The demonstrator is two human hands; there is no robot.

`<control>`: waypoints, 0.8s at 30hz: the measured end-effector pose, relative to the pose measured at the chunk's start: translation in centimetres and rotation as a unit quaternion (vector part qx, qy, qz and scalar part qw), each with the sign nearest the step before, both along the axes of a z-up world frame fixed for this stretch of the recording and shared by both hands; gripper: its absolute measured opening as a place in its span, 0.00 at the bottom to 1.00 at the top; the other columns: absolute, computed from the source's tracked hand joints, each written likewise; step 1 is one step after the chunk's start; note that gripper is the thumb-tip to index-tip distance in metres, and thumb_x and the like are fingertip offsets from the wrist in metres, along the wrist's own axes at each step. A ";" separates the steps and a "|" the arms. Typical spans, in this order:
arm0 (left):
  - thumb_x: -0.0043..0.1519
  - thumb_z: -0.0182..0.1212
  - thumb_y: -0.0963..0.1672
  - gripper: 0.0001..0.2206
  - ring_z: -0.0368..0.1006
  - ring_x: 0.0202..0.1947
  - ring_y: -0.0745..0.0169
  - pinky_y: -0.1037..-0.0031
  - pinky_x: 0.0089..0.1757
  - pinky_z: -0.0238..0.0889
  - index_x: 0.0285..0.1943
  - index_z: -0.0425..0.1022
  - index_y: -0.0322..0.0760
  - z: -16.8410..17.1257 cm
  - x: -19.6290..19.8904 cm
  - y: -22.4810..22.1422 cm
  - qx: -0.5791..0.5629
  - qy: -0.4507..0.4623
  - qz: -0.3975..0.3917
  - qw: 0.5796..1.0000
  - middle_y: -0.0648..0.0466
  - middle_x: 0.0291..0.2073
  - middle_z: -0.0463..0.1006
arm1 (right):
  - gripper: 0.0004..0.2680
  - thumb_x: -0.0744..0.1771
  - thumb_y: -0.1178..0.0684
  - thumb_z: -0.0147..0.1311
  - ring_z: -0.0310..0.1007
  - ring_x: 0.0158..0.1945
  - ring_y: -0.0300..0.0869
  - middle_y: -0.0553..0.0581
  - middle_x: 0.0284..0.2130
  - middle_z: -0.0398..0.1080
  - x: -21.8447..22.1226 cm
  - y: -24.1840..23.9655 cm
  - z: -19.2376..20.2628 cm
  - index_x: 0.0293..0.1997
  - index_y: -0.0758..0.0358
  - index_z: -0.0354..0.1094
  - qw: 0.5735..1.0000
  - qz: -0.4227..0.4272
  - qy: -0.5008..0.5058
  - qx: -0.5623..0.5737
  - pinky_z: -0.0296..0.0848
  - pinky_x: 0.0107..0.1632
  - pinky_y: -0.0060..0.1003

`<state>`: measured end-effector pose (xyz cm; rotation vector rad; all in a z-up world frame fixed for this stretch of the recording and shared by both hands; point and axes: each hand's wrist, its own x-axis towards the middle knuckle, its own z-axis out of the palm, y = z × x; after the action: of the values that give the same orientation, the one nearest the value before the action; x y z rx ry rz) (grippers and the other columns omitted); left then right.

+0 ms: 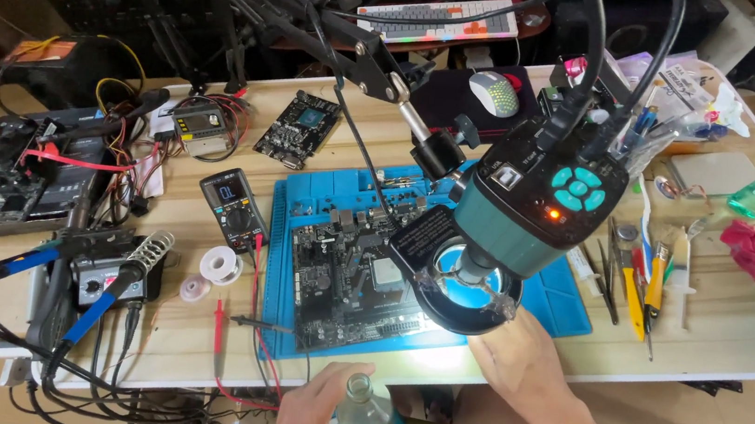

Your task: Reworking and cleaning micro-components on a computer motherboard using a digital microscope, tweezers, and cleaning solution.

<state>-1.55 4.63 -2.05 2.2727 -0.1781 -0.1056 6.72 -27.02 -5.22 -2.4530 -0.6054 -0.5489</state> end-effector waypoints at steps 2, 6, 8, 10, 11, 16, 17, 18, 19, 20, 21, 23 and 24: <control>0.41 0.86 0.55 0.38 0.84 0.59 0.65 0.61 0.51 0.79 0.66 0.82 0.62 -0.2 0.0 0.1 0.001 0.002 -0.002 1.000 0.68 0.61 0.87 | 0.05 0.68 0.60 0.51 0.63 0.34 0.53 0.58 0.29 0.66 0.5 0.2 -0.2 0.32 0.58 0.62 0.999 0.000 0.038 0.016 0.67 0.37 0.49; 0.47 0.84 0.59 0.37 0.81 0.63 0.68 0.62 0.50 0.79 0.70 0.78 0.66 -1.0 0.3 0.9 0.017 0.035 -0.031 0.999 0.71 0.64 0.84 | 0.03 0.67 0.58 0.51 0.67 0.36 0.57 0.60 0.30 0.69 0.3 -0.6 -1.6 0.33 0.58 0.64 0.998 -0.015 0.043 -0.034 0.70 0.40 0.52; 0.45 0.85 0.57 0.37 0.82 0.63 0.67 0.61 0.52 0.78 0.68 0.80 0.64 -0.4 0.2 0.5 0.004 0.020 -0.019 1.000 0.68 0.63 0.85 | 0.02 0.67 0.59 0.52 0.69 0.38 0.56 0.60 0.31 0.70 0.4 -0.5 -1.1 0.35 0.58 0.67 0.999 -0.022 0.021 -0.028 0.73 0.41 0.51; 0.43 0.86 0.55 0.37 0.83 0.62 0.65 0.61 0.54 0.78 0.67 0.82 0.61 -0.1 0.1 0.3 -0.009 0.007 -0.010 1.000 0.66 0.62 0.87 | 0.02 0.68 0.59 0.52 0.71 0.39 0.56 0.59 0.33 0.72 0.4 -0.4 -1.7 0.38 0.59 0.70 0.999 -0.032 0.001 -0.023 0.75 0.43 0.50; 0.44 0.85 0.56 0.37 0.83 0.63 0.64 0.59 0.55 0.77 0.68 0.81 0.63 -0.1 0.1 0.3 -0.006 0.021 -0.009 1.000 0.67 0.63 0.86 | 0.03 0.67 0.60 0.52 0.68 0.36 0.54 0.57 0.29 0.70 0.4 -0.4 -2.3 0.34 0.57 0.67 0.999 -0.033 0.016 -0.019 0.73 0.40 0.49; 0.43 0.85 0.56 0.37 0.84 0.61 0.64 0.60 0.54 0.79 0.67 0.82 0.63 -0.2 0.2 0.5 -0.013 0.017 -0.008 1.000 0.66 0.62 0.87 | 0.03 0.67 0.59 0.54 0.66 0.33 0.54 0.59 0.28 0.67 0.9 -0.3 -1.4 0.34 0.59 0.65 0.999 -0.035 0.009 0.005 0.68 0.35 0.49; 0.42 0.84 0.56 0.37 0.84 0.61 0.64 0.59 0.54 0.78 0.67 0.83 0.63 -0.1 0.1 0.4 -0.009 0.020 -0.001 1.000 0.67 0.62 0.87 | 0.04 0.67 0.59 0.54 0.66 0.33 0.53 0.58 0.27 0.68 0.9 -0.3 -1.5 0.32 0.58 0.65 0.999 -0.032 0.017 0.001 0.70 0.36 0.48; 0.41 0.83 0.55 0.37 0.84 0.62 0.64 0.57 0.54 0.78 0.66 0.83 0.63 -0.1 0.1 0.2 -0.006 0.024 0.004 1.000 0.67 0.62 0.87 | 0.05 0.66 0.60 0.54 0.67 0.33 0.53 0.58 0.27 0.69 0.9 -0.3 -1.7 0.30 0.58 0.65 0.999 -0.033 0.025 -0.002 0.71 0.38 0.48; 0.41 0.83 0.55 0.37 0.84 0.62 0.64 0.57 0.54 0.78 0.66 0.83 0.63 -0.1 0.0 0.2 -0.006 0.025 0.003 1.000 0.67 0.62 0.87 | 0.05 0.66 0.60 0.54 0.67 0.33 0.53 0.58 0.27 0.69 0.8 -0.2 -1.8 0.30 0.58 0.65 0.999 -0.034 0.027 -0.002 0.71 0.38 0.48; 0.42 0.82 0.56 0.37 0.83 0.62 0.64 0.57 0.53 0.78 0.67 0.82 0.64 -0.1 0.1 0.2 -0.003 0.025 0.002 1.000 0.67 0.63 0.86 | 0.05 0.66 0.61 0.54 0.65 0.33 0.52 0.56 0.27 0.67 1.0 0.0 -1.8 0.31 0.57 0.64 1.000 -0.020 -0.003 -0.006 0.71 0.37 0.47; 0.42 0.82 0.56 0.37 0.83 0.62 0.64 0.56 0.53 0.78 0.67 0.82 0.64 -0.1 0.1 0.3 0.000 0.025 0.000 1.000 0.68 0.63 0.86 | 0.06 0.66 0.63 0.53 0.63 0.33 0.51 0.54 0.27 0.66 1.1 0.2 -1.9 0.32 0.56 0.64 0.999 -0.006 -0.032 -0.009 0.70 0.36 0.46; 0.42 0.83 0.56 0.37 0.83 0.62 0.65 0.58 0.52 0.78 0.67 0.82 0.64 -0.2 0.2 0.4 -0.003 0.027 0.000 1.000 0.68 0.63 0.86 | 0.03 0.64 0.61 0.53 0.65 0.35 0.53 0.57 0.28 0.68 1.2 -0.3 -2.0 0.32 0.57 0.64 0.998 -0.049 0.035 -0.012 0.71 0.39 0.48; 0.42 0.83 0.56 0.37 0.83 0.61 0.66 0.60 0.52 0.78 0.67 0.82 0.64 -0.3 0.1 0.4 -0.005 0.031 -0.001 1.000 0.68 0.63 0.86 | 0.02 0.63 0.58 0.53 0.67 0.38 0.55 0.59 0.30 0.70 1.1 -0.5 -2.2 0.32 0.59 0.64 0.990 -0.092 0.104 -0.015 0.72 0.41 0.50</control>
<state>-1.49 5.04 -2.31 2.2572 -0.1473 -0.1746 7.80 -27.51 -7.39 -2.5681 -0.3059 -0.3487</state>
